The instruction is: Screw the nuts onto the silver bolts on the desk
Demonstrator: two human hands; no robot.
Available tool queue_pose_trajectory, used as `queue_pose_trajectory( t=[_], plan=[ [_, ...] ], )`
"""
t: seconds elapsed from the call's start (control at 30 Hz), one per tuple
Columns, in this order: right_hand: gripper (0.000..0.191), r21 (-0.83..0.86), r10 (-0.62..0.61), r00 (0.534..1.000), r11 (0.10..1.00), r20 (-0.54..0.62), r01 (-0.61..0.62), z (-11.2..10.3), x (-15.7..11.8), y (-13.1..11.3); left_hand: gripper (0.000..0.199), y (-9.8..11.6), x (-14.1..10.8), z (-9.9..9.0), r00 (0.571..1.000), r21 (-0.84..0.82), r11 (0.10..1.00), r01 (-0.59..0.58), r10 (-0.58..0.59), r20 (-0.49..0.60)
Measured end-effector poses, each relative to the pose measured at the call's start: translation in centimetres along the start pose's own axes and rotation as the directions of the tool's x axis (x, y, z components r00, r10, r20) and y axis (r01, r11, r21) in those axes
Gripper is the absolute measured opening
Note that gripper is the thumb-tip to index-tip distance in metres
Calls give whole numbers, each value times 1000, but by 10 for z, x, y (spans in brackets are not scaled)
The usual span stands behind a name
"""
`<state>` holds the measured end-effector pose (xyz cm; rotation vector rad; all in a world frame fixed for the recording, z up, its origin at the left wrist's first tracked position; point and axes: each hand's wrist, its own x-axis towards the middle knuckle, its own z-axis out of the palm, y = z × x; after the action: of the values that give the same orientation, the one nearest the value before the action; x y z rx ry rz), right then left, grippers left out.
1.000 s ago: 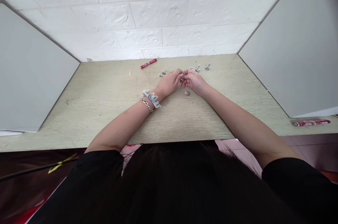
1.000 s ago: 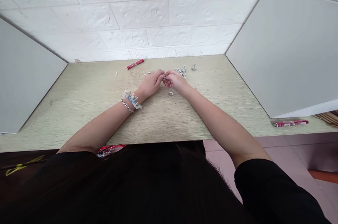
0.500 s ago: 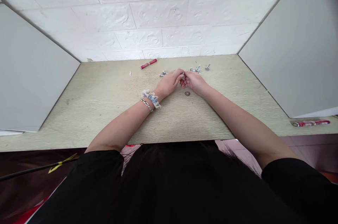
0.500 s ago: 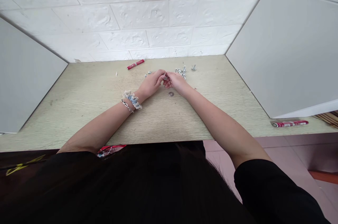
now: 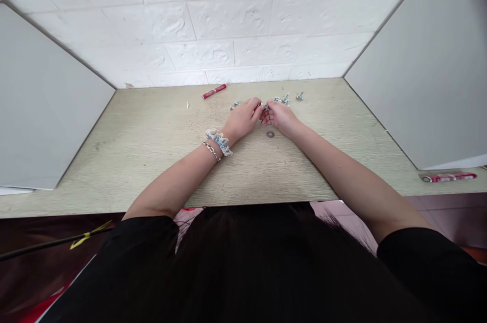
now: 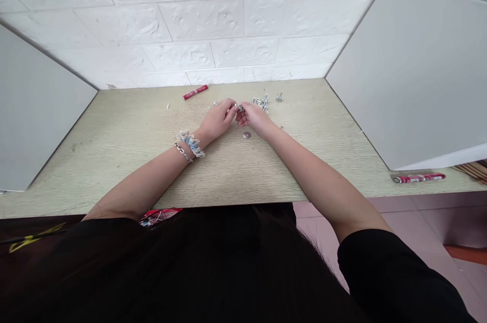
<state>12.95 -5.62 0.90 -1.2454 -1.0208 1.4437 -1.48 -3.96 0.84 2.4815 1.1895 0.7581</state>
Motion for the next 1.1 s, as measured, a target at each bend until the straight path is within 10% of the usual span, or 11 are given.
queue_pose_trajectory(
  t=[1.1],
  plan=[
    [20,-145,-84,996,986,29,87,-5,4,7,29,-1,1,0,999,14,1000,15,-16,40]
  ],
)
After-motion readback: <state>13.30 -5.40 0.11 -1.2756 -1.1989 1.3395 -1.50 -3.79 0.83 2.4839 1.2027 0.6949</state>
